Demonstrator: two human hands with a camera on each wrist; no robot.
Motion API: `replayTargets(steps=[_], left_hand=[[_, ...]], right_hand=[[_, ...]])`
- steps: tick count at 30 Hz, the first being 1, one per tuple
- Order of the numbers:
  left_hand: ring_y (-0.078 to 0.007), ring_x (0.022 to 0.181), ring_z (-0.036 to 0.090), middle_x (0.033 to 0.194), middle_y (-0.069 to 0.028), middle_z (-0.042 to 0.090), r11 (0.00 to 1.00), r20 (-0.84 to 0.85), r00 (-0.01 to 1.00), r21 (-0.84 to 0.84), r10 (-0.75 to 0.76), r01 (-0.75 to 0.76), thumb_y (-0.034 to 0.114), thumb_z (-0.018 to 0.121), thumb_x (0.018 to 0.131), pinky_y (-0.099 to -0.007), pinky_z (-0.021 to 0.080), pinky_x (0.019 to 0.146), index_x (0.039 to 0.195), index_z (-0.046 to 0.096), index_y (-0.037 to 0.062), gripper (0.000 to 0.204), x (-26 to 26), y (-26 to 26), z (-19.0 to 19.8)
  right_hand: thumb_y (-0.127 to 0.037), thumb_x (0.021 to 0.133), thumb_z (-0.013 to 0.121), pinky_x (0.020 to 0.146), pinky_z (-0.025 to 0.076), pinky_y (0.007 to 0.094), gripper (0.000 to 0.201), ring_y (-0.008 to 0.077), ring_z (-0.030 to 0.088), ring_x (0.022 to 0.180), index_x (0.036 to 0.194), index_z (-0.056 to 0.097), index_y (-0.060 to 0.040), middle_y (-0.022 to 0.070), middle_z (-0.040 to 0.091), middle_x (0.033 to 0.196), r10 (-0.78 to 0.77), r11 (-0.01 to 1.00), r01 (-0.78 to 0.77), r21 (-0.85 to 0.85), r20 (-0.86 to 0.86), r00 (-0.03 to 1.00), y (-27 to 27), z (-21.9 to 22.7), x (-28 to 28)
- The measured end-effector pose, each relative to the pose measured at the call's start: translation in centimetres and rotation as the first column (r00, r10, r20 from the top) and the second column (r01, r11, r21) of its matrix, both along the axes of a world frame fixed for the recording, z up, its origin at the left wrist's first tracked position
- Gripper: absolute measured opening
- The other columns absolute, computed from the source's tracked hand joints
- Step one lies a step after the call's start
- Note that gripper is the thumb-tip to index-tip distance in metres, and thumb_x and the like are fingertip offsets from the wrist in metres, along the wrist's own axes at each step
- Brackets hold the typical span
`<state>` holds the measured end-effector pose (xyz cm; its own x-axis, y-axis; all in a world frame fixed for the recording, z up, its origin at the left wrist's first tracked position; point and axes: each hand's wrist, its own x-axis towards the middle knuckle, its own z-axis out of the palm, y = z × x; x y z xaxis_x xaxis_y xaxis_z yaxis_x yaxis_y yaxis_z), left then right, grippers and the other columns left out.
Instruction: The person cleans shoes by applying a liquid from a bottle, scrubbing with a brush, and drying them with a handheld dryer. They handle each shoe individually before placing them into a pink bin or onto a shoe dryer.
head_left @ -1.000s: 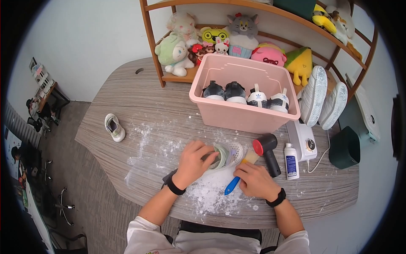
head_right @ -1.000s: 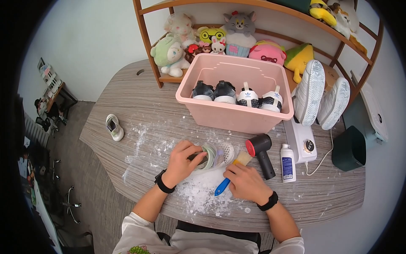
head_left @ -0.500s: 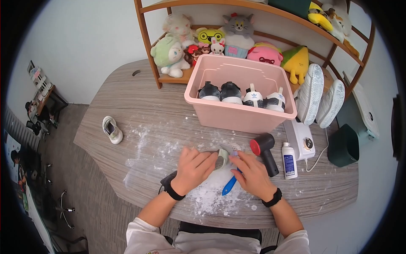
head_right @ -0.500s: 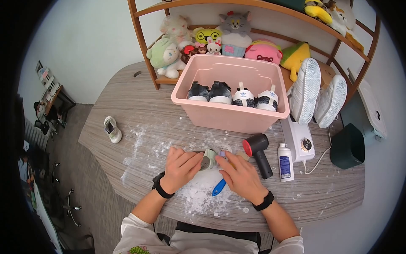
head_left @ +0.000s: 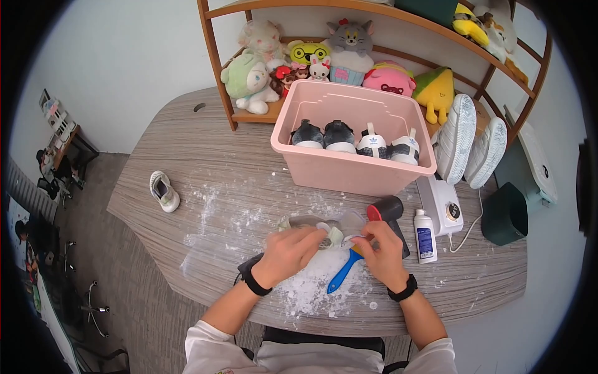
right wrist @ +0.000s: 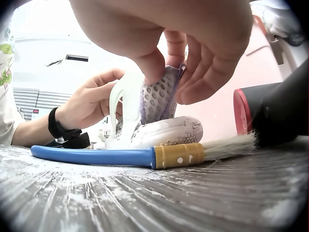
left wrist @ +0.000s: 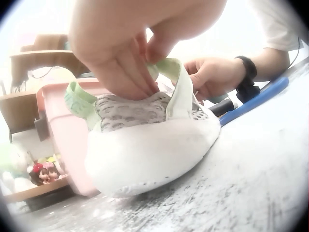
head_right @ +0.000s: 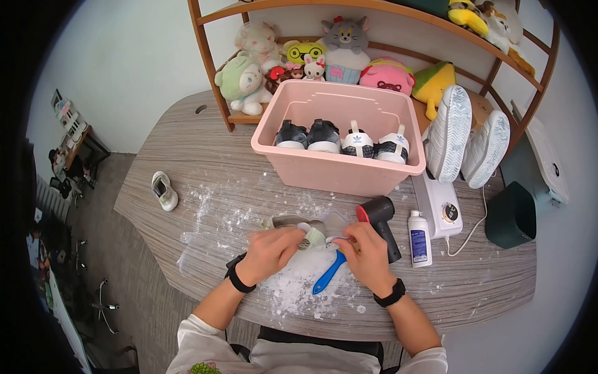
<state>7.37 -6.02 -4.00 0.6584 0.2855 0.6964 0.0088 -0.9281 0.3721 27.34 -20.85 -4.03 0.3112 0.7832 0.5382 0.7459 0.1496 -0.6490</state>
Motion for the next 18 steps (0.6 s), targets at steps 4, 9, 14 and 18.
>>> replayTargets(steps=[4,9,14,18], left_hand=[[-0.0311,0.082,0.072,0.1,-0.0125,0.074,0.975,-0.126,0.969,-0.094,-0.212,0.201,0.001,0.072,0.083,-0.0391,0.059,0.071,0.107,0.07,0.0037,0.024,-0.5,0.2,0.8],[-0.035,0.089,0.071,0.103,-0.0162,0.072,0.906,-0.076,0.915,-0.19,-0.397,0.377,0.0,0.07,0.083,-0.0421,0.059,0.079,0.105,0.07,0.0016,0.023,-0.2,-0.1,0.2],[-0.0374,0.096,0.07,0.102,-0.0158,0.071,0.862,0.008,0.874,-0.163,-0.486,0.481,-0.003,0.071,0.08,-0.0454,0.058,0.088,0.102,0.071,0.0013,0.022,0.4,-0.7,-0.5],[-0.0373,0.097,0.071,0.1,-0.015,0.072,0.876,-0.011,0.886,-0.153,-0.464,0.457,-0.002,0.073,0.078,-0.0462,0.058,0.091,0.101,0.071,0.0013,0.023,0.2,-0.6,-0.2]], right_hand=[[-0.005,0.084,0.084,0.064,0.057,0.0318,0.025,0.0226,0.07,0.073,0.097,0.063,-0.0001,0.0124,0.065,0.093,-0.04,0.999,0.042,0.029,-0.068,0.997,0.1,0.0,-0.1],[-0.006,0.083,0.085,0.067,0.058,0.0344,0.026,0.026,0.071,0.078,0.098,0.064,-0.0003,0.014,0.066,0.098,-0.048,0.998,0.053,0.036,-0.13,0.99,0.2,0.0,-0.2],[-0.006,0.081,0.085,0.077,0.058,0.0375,0.028,0.0357,0.07,0.094,0.1,0.065,-0.0018,0.0175,0.067,0.119,0.067,0.992,-0.085,0.089,0.191,0.979,0.4,-0.1,-0.7],[-0.004,0.083,0.083,0.08,0.058,0.0377,0.027,0.0363,0.07,0.096,0.103,0.066,-0.0022,0.0182,0.066,0.125,0.135,0.989,-0.144,0.039,0.178,0.975,0.2,-0.1,-0.7]])
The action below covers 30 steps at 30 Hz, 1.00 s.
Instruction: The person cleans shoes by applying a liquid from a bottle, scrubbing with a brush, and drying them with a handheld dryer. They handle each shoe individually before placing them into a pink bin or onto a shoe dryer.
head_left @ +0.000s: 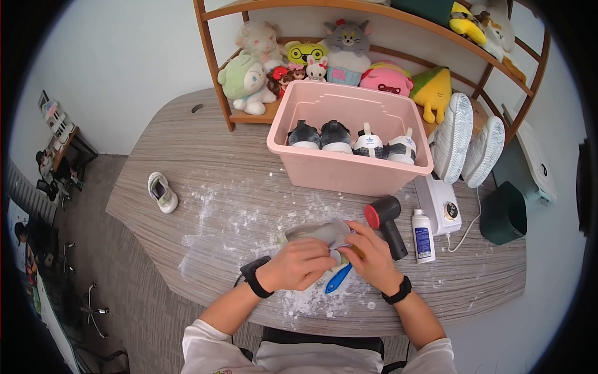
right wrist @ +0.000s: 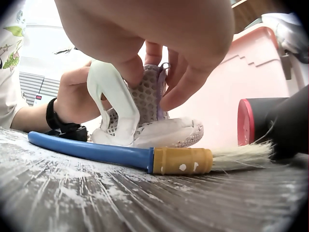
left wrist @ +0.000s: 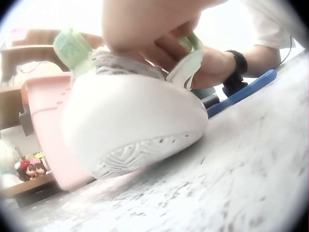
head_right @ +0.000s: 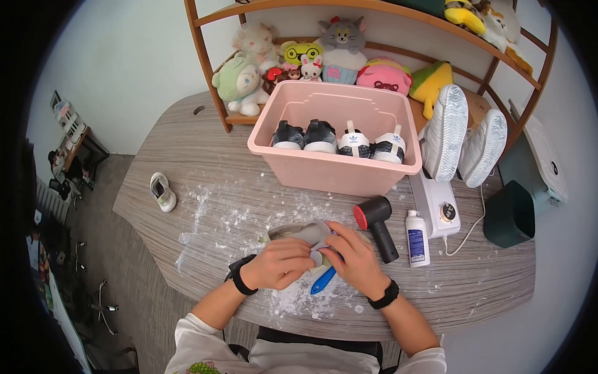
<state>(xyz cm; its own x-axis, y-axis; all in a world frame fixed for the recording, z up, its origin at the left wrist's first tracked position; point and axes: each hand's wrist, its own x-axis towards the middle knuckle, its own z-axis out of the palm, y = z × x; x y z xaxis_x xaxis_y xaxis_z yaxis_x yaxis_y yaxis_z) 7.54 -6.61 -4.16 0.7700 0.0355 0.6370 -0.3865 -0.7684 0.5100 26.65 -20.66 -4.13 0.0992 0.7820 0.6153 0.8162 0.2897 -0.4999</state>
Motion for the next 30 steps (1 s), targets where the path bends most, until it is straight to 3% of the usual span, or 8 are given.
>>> replayTargets(steps=[8,13,18,23,26,28,29,30], left_hand=[[-0.0364,0.099,0.073,0.105,-0.0208,0.073,0.982,0.017,0.995,-0.165,0.098,-0.094,-0.004,0.074,0.077,-0.0432,0.058,0.092,0.105,0.073,-0.001,0.028,-0.4,0.5,0.6],[-0.0365,0.105,0.074,0.109,-0.0217,0.075,0.933,0.054,0.958,-0.249,0.282,-0.261,0.001,0.078,0.08,-0.0412,0.058,0.093,0.107,0.074,-0.0037,0.028,-0.5,0.3,0.2],[-0.0369,0.108,0.073,0.11,-0.0212,0.075,0.942,0.113,0.958,-0.242,0.265,-0.232,0.001,0.078,0.082,-0.0398,0.058,0.094,0.11,0.074,-0.004,0.029,-0.4,0.4,0.3],[-0.0378,0.111,0.071,0.12,-0.0219,0.071,0.948,0.095,0.963,-0.225,0.251,-0.225,-0.004,0.074,0.084,-0.0417,0.057,0.094,0.119,0.071,-0.0022,0.035,-0.2,0.3,0.4],[-0.04,0.115,0.068,0.121,-0.0221,0.069,0.969,0.049,0.975,-0.136,0.217,-0.208,-0.007,0.069,0.086,-0.0432,0.055,0.097,0.123,0.068,-0.0021,0.038,-0.1,0.6,-0.3],[-0.0413,0.115,0.067,0.117,-0.0207,0.07,0.901,0.042,0.914,-0.192,0.403,-0.389,-0.008,0.068,0.085,-0.0458,0.053,0.099,0.123,0.067,-0.0015,0.039,0.1,-0.1,-0.7],[-0.0413,0.115,0.067,0.117,-0.0207,0.07,0.902,0.042,0.915,-0.192,0.402,-0.388,-0.008,0.068,0.085,-0.0458,0.053,0.099,0.123,0.067,-0.0015,0.039,0.2,0.0,-0.6],[-0.0416,0.114,0.067,0.115,-0.0199,0.07,0.873,0.092,0.87,-0.115,0.485,-0.474,-0.005,0.069,0.085,-0.0461,0.054,0.097,0.121,0.066,-0.0016,0.036,0.3,0.3,-0.3]], right_hand=[[0.003,0.085,0.077,0.088,0.057,0.0368,0.025,0.0355,0.069,0.106,0.107,0.065,-0.0015,0.0205,0.065,0.128,-0.031,0.997,0.006,-0.074,-0.353,0.935,-0.2,0.0,0.8],[0.005,0.086,0.074,0.092,0.056,0.0375,0.027,0.0362,0.068,0.112,0.111,0.066,-0.0016,0.0208,0.064,0.131,0.007,0.998,-0.02,-0.056,-0.223,0.975,-0.3,0.9,0.5],[0.004,0.089,0.07,0.098,0.053,0.0384,0.037,0.0374,0.067,0.115,0.126,0.065,-0.0019,0.0224,0.063,0.134,0.06,0.991,-0.09,-0.102,-0.261,0.963,-0.4,0.6,0.4],[-0.002,0.092,0.066,0.098,0.053,0.037,0.052,0.0302,0.067,0.112,0.142,0.054,0.0008,0.0208,0.065,0.129,0.145,0.944,-0.214,-0.249,-0.268,0.952,-0.9,0.0,0.5],[-0.006,0.09,0.072,0.093,0.054,0.0367,0.048,0.0298,0.068,0.107,0.136,0.059,-0.0001,0.0189,0.068,0.123,0.156,0.957,-0.217,-0.191,-0.29,0.944,-0.7,0.8,-0.1],[-0.006,0.089,0.074,0.09,0.054,0.0365,0.043,0.0297,0.068,0.105,0.13,0.061,0.0002,0.0177,0.069,0.118,0.139,0.959,-0.202,-0.198,-0.293,0.946,-0.6,1.1,0.0],[-0.007,0.089,0.076,0.088,0.054,0.0363,0.038,0.0296,0.069,0.102,0.124,0.064,0.0004,0.0166,0.07,0.114,0.12,0.961,-0.186,-0.206,-0.296,0.947,-0.6,1.1,0.0],[-0.007,0.089,0.076,0.088,0.054,0.0363,0.038,0.0296,0.069,0.102,0.124,0.064,0.0004,0.0166,0.07,0.114,0.119,0.961,-0.185,-0.205,-0.297,0.947,-0.7,0.9,0.1]])
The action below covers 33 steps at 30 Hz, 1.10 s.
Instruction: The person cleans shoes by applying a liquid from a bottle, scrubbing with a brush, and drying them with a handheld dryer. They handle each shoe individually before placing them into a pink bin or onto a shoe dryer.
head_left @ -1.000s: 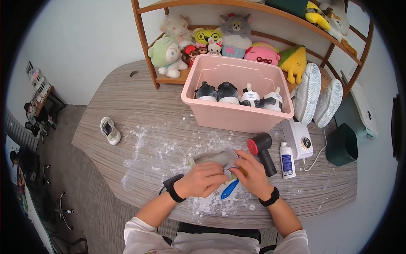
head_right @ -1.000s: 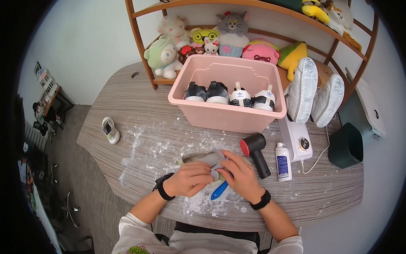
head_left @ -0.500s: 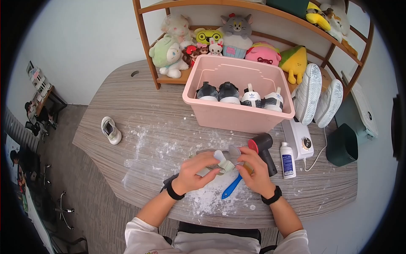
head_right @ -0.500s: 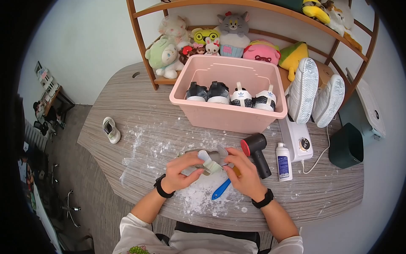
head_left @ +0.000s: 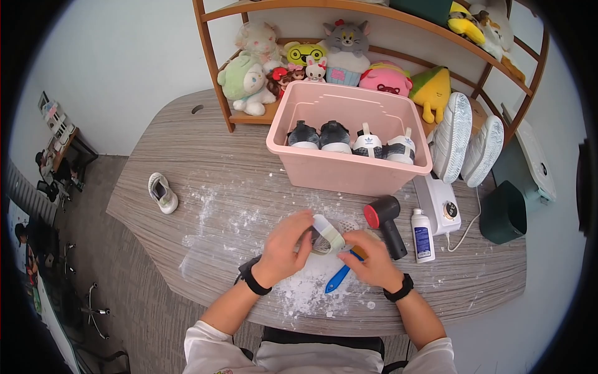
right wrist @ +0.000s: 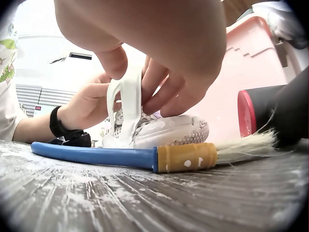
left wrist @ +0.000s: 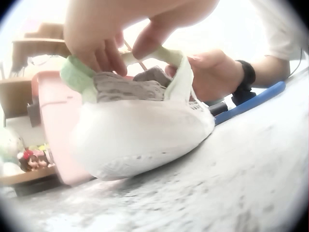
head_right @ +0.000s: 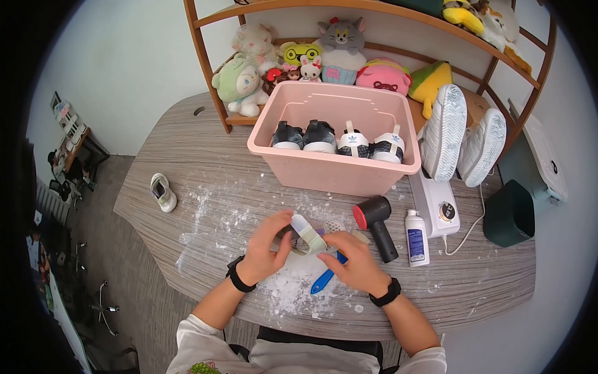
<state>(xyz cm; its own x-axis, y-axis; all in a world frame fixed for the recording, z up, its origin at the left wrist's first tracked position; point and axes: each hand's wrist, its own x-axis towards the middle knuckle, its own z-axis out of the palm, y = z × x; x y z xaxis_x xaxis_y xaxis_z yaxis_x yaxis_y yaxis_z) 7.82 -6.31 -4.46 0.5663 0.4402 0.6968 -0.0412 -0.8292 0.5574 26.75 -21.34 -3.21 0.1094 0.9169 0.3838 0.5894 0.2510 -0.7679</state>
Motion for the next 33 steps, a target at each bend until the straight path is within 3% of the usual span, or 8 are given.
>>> replayTargets(steps=[5,7,10,18,22,27,29,33], left_hand=[[-0.0382,0.097,0.072,0.112,-0.0185,0.071,0.909,-0.106,0.938,0.304,0.33,-0.285,0.003,0.072,0.087,-0.0428,0.058,0.079,0.119,0.066,-0.0001,0.033,-0.4,1.3,1.5],[-0.0347,0.08,0.072,0.102,-0.0159,0.073,0.938,-0.407,0.874,-0.102,0.265,-0.331,0.011,0.073,0.088,-0.0425,0.057,0.068,0.117,0.068,0.0042,0.03,-0.9,1.4,0.6],[-0.0335,0.068,0.069,0.094,-0.0148,0.072,0.958,-0.414,0.881,-0.063,0.23,-0.28,0.013,0.072,0.089,-0.0428,0.055,0.063,0.11,0.07,0.0069,0.022,-1.3,2.2,-0.5],[-0.038,0.071,0.068,0.089,-0.015,0.068,0.98,-0.355,0.926,-0.096,0.131,-0.176,0.007,0.072,0.084,-0.0444,0.053,0.061,0.095,0.061,0.0042,0.016,-0.8,1.2,0.2],[-0.041,0.076,0.068,0.089,-0.0182,0.068,0.968,-0.368,0.928,-0.249,-0.063,-0.033,0.004,0.071,0.082,-0.0444,0.052,0.062,0.099,0.051,0.003,0.026,-0.8,1.0,0.1],[-0.0466,0.076,0.065,0.081,-0.0226,0.064,0.945,-0.511,0.858,-0.302,-0.048,-0.127,0.008,0.068,0.084,-0.0515,0.051,0.066,0.1,0.045,0.0021,0.029,-1.1,0.8,0.8],[-0.0466,0.075,0.066,0.08,-0.0225,0.065,0.95,-0.566,0.824,-0.267,-0.02,-0.161,0.008,0.068,0.084,-0.0506,0.051,0.065,0.101,0.043,0.0019,0.031,-1.2,0.7,1.4],[-0.0448,0.072,0.066,0.079,-0.0228,0.064,0.945,-0.589,0.806,-0.289,-0.047,-0.156,0.01,0.067,0.085,-0.0499,0.052,0.065,0.103,0.042,0.0024,0.031,-1.4,0.8,1.3]], right_hand=[[-0.005,0.091,0.075,0.075,0.054,0.0349,0.018,0.0272,0.068,0.084,0.106,0.067,0.0013,0.0136,0.07,0.096,-0.051,0.998,0.052,0.021,-0.028,0.998,0.1,-1.0,0.5],[-0.005,0.092,0.075,0.073,0.054,0.0345,0.018,0.0259,0.068,0.082,0.106,0.067,0.0014,0.0131,0.07,0.096,-0.068,0.998,0.067,-0.017,-0.058,0.996,-0.1,-0.7,0.3],[-0.007,0.092,0.075,0.07,0.053,0.0337,0.019,0.0237,0.067,0.078,0.107,0.067,0.0013,0.0122,0.07,0.094,-0.07,0.997,0.066,-0.039,-0.106,0.992,-0.1,-0.9,0.1],[-0.013,0.088,0.082,0.078,0.054,0.0339,0.031,0.0227,0.068,0.084,0.113,0.067,-0.001,0.012,0.07,0.102,-0.004,1.0,0.004,0.015,-0.051,0.999,-0.1,0.5,-0.3],[-0.008,0.088,0.081,0.086,0.053,0.0331,0.031,0.0234,0.068,0.097,0.113,0.065,-0.0018,0.0128,0.07,0.109,0.125,0.991,-0.114,0.068,-0.172,0.977,0.1,-0.1,0.2],[0.002,0.089,0.075,0.093,0.051,0.0333,0.025,0.0216,0.066,0.108,0.111,0.063,-0.0014,0.0126,0.069,0.112,0.185,0.983,-0.179,0.051,-0.366,0.912,-0.4,-1.2,1.1],[0.009,0.091,0.067,0.096,0.052,0.034,0.02,0.0194,0.067,0.106,0.109,0.064,-0.0005,0.0112,0.07,0.112,0.188,0.982,-0.138,0.129,-0.64,0.745,-0.4,-1.1,1.2],[0.013,0.093,0.059,0.097,0.052,0.034,0.021,0.0176,0.067,0.106,0.109,0.064,0.0007,0.0104,0.069,0.113,0.13,0.99,-0.129,0.053,-0.676,0.725,-0.3,-0.6,1.1]])
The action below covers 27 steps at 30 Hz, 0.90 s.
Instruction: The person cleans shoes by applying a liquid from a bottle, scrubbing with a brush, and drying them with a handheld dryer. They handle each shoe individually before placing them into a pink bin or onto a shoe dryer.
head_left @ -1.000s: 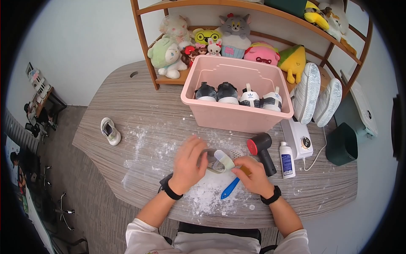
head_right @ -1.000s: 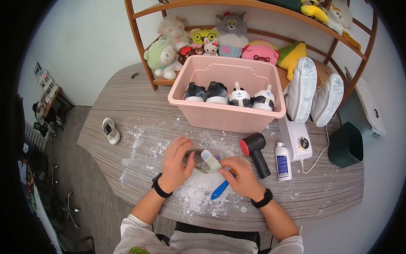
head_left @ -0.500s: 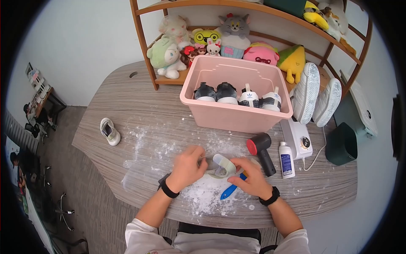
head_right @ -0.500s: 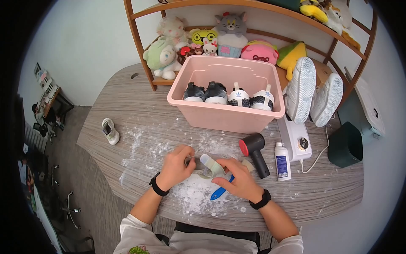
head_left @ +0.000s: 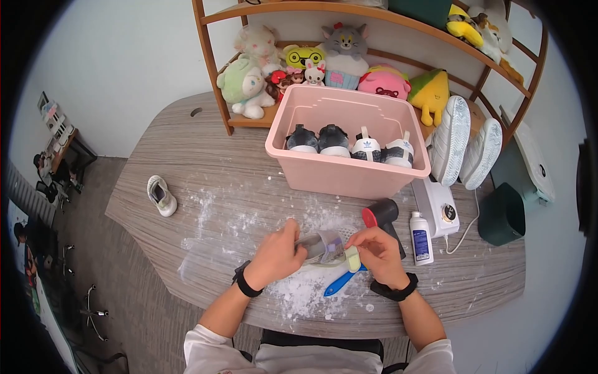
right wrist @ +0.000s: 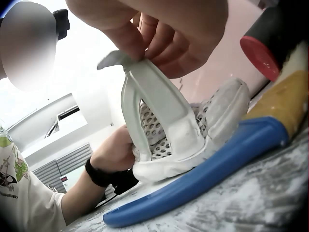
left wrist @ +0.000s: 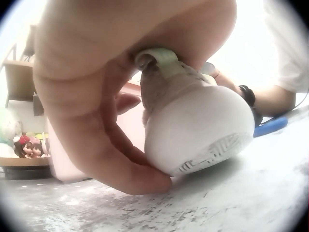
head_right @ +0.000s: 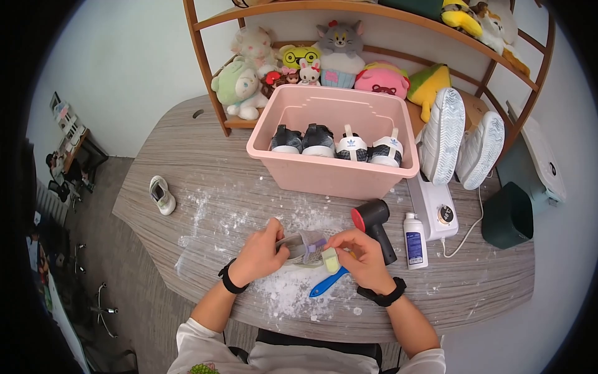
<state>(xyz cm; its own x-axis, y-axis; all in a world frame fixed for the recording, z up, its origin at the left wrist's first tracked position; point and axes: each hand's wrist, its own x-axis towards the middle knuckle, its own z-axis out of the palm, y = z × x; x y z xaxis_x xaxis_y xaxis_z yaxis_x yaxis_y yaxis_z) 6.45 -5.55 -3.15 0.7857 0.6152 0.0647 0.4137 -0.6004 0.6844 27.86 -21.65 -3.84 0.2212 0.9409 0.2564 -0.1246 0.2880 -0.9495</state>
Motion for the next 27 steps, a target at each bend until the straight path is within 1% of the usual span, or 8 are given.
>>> replayTargets(steps=[2,4,9,14,19,21,23,27], left_hand=[[-0.042,0.07,0.067,0.078,-0.0221,0.064,1.0,0.027,1.0,0.021,-0.003,0.003,0.01,0.068,0.086,-0.0486,0.052,0.065,0.104,0.042,0.003,0.032,0.0,0.0,-0.5],[-0.0334,0.069,0.068,0.081,-0.0189,0.066,0.988,0.131,0.991,-0.153,0.028,-0.008,0.012,0.068,0.086,-0.0443,0.053,0.066,0.115,0.046,0.004,0.037,0.0,0.0,-0.7],[-0.0396,0.077,0.07,0.09,-0.0214,0.068,0.957,0.095,0.994,-0.28,-0.054,0.078,0.017,0.068,0.088,-0.0471,0.055,0.072,0.13,0.046,0.0067,0.048,0.0,0.4,0.1],[-0.0402,0.087,0.071,0.098,-0.0213,0.068,0.948,0.041,0.99,-0.288,-0.132,0.138,0.014,0.068,0.087,-0.0458,0.055,0.08,0.134,0.047,0.0074,0.052,0.0,-0.1,0.9],[-0.0426,0.095,0.068,0.114,-0.0229,0.063,0.983,0.27,0.946,0.051,-0.182,0.175,0.006,0.068,0.082,-0.0451,0.056,0.08,0.128,0.047,0.0036,0.051,0.6,-0.9,-0.4],[-0.044,0.096,0.067,0.116,-0.0226,0.062,0.981,0.275,0.943,0.101,-0.188,0.166,0.006,0.07,0.081,-0.0463,0.056,0.08,0.128,0.048,0.0035,0.052,0.7,-0.8,-1.0],[-0.0453,0.097,0.065,0.117,-0.0223,0.06,0.976,0.281,0.939,0.151,-0.197,0.16,0.006,0.071,0.079,-0.0475,0.056,0.08,0.127,0.048,0.0033,0.053,0.9,-0.9,-1.1],[-0.0422,0.1,0.064,0.121,-0.0199,0.057,0.943,0.294,0.929,0.306,-0.225,0.131,0.008,0.074,0.075,-0.0464,0.057,0.08,0.129,0.05,0.0034,0.059,1.0,-1.4,-0.8]], right_hand=[[0.008,0.098,0.06,0.091,0.053,0.0302,0.02,0.0157,0.066,0.102,0.116,0.063,0.0005,0.0101,0.069,0.11,-0.026,0.999,0.028,-0.031,0.082,0.996,0.0,-0.1,-0.2],[0.007,0.098,0.06,0.09,0.052,0.0298,0.018,0.0153,0.066,0.101,0.114,0.064,0.0013,0.0094,0.069,0.11,-0.044,0.997,0.048,-0.065,0.062,0.997,0.0,0.2,-0.2],[0.005,0.1,0.058,0.088,0.05,0.028,0.015,0.0142,0.064,0.097,0.111,0.068,0.0027,0.007,0.067,0.108,-0.066,0.995,0.076,-0.057,0.155,0.986,0.2,0.2,0.1],[-0.002,0.099,0.068,0.084,0.049,0.025,0.011,0.0109,0.062,0.094,0.109,0.069,0.0028,0.0044,0.068,0.104,-0.078,0.99,0.078,-0.121,0.008,0.997,-0.2,-1.3,0.5],[-0.005,0.097,0.073,0.08,0.051,0.0255,0.014,0.0102,0.064,0.088,0.108,0.07,0.0023,0.0041,0.07,0.099,-0.14,0.982,0.14,-0.129,0.015,0.99,-0.1,-0.7,-0.2],[-0.005,0.096,0.073,0.079,0.051,0.0258,0.013,0.01,0.064,0.086,0.107,0.07,0.0022,0.0041,0.071,0.097,-0.179,0.973,0.183,-0.138,0.04,0.983,0.0,-0.1,-0.6],[-0.005,0.095,0.074,0.076,0.052,0.0261,0.013,0.0094,0.064,0.083,0.106,0.07,0.0016,0.0045,0.072,0.093,-0.24,0.961,0.267,-0.066,0.274,0.931,0.1,0.3,-0.8],[-0.004,0.094,0.075,0.075,0.051,0.0258,0.012,0.0093,0.064,0.083,0.104,0.071,0.0009,0.0047,0.071,0.093,-0.226,0.964,0.256,-0.065,0.298,0.928,0.1,0.2,-0.8]])
